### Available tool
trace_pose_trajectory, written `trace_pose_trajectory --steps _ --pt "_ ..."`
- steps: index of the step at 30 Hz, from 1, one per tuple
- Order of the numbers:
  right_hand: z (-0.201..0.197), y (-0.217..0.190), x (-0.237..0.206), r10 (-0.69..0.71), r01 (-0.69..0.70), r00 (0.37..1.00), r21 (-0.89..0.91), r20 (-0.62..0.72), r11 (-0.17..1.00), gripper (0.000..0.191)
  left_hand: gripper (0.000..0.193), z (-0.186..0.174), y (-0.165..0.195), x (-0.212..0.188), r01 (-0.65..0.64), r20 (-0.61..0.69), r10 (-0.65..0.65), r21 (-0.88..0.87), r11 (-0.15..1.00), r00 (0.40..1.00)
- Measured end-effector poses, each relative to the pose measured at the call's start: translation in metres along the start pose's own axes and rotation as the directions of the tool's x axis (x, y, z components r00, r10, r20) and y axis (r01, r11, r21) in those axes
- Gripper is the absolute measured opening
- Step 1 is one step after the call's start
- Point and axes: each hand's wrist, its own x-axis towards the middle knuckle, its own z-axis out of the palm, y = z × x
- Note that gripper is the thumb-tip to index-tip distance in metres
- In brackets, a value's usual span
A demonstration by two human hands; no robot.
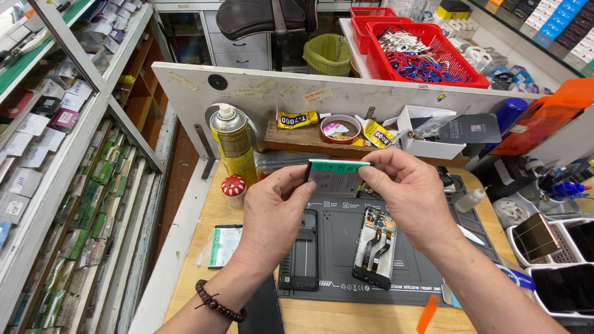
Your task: The person removes a battery from a smartphone, unpacks a new battery, and installs it into the phone. They peel protective films, align the battery, connect the ribbon cable, and reattach the back cover.
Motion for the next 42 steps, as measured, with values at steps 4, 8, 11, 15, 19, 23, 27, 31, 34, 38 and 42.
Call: trace_pose_trajectory --steps 4,8,11,15,19,23,27,31,34,38,42 --pt "0.0 0.005 0.003 0.12 -0.118 0.993 0.095 -0.011 0.988 0.017 0.03 0.0 -0.004 0.0 0.146 0.028 -0.144 -0.06 0.988 0.989" --pt "-0.005 0.008 0.006 0.351 -0.348 0.936 0.208 0.021 0.914 0.019 0.047 -0.006 -0.005 0.0 0.311 0.087 -0.3 -0.174 0.934 0.95" --pt "-0.008 0.011 0.008 0.438 -0.438 0.896 0.283 0.065 0.853 0.019 0.049 -0.011 -0.006 0.004 0.312 0.196 -0.256 -0.352 0.883 0.947" --pt "-0.01 0.014 0.011 0.487 -0.497 0.866 0.31 0.118 0.81 0.019 0.045 -0.01 -0.009 -0.002 -0.003 0.174 -0.01 0.074 0.997 0.985" --pt "-0.013 0.014 0.011 0.506 -0.529 0.848 0.314 0.156 0.789 0.022 0.021 -0.011 -0.009 -0.005 -0.149 0.071 0.133 0.338 0.929 0.989" --pt "-0.013 0.014 0.008 0.396 -0.495 0.866 0.419 0.304 0.761 0.032 0.016 -0.013 -0.009 -0.001 -0.176 0.04 0.172 0.28 0.944 0.984" --pt "-0.008 0.014 0.001 0.356 -0.447 0.887 0.359 0.294 0.819 0.026 0.019 -0.011 -0.009 0.0 0.03 -0.019 -0.027 0.205 0.978 0.999" --pt "-0.003 0.014 -0.001 0.323 -0.363 0.929 0.262 0.182 0.894 0.029 0.021 -0.008 -0.008 -0.003 0.15 0.037 -0.152 0.055 0.987 0.988" --pt "-0.003 0.012 -0.001 0.286 -0.33 0.939 0.274 0.188 0.903 0.027 0.022 -0.005 -0.006 -0.001 0.407 0.126 -0.401 -0.027 0.913 0.907" --pt "0.0 0.008 -0.002 0.31 -0.342 0.93 0.151 0.199 0.928 0.025 0.027 0.001 -0.007 0.001 0.396 0.133 -0.382 -0.1 0.913 0.915" --pt "0.001 0.004 -0.007 0.329 -0.399 0.907 0.288 0.264 0.87 0.024 0.023 0.003 -0.01 0.006 0.427 0.148 -0.4 -0.311 0.849 0.904"
